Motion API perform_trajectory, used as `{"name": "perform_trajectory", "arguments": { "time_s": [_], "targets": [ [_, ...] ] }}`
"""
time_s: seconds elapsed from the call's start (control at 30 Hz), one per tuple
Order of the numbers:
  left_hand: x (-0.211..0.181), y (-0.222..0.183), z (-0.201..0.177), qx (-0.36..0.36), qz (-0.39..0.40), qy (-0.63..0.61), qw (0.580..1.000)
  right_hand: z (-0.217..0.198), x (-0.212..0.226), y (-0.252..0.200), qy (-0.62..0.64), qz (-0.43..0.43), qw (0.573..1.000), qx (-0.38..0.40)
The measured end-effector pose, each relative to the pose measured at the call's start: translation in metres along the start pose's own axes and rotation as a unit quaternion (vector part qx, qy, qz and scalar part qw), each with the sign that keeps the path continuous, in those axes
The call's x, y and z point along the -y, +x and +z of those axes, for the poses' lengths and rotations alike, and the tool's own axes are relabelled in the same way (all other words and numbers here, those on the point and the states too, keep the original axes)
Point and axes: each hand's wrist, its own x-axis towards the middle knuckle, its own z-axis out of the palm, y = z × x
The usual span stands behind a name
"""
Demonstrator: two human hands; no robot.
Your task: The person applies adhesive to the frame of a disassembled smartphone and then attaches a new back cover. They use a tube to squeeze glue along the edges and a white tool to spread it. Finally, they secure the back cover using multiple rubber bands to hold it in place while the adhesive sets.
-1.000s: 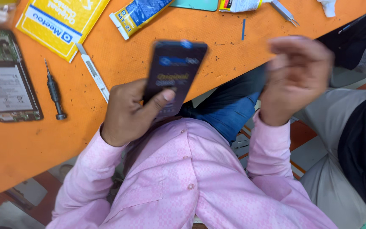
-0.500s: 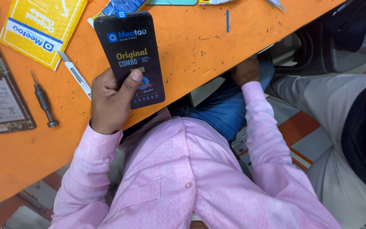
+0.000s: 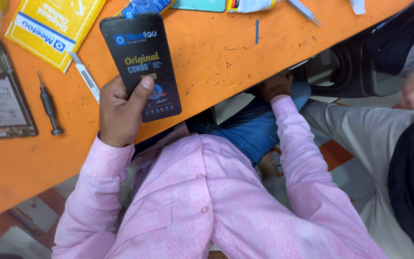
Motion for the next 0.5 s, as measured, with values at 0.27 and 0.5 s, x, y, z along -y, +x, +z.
{"name": "perform_trajectory", "arguments": {
  "time_s": [0.27, 0.5],
  "targets": [
    [0.007, -0.001, -0.01, 0.004, -0.007, -0.018, 1.0, -0.024, -0.008, -0.061, -0.03, 0.014, 0.996, 0.087],
    [0.006, -0.001, -0.011, 0.018, -0.003, -0.014, 1.0, -0.068, -0.041, -0.093, 0.175, 0.067, 0.981, 0.043]
  ]
}}
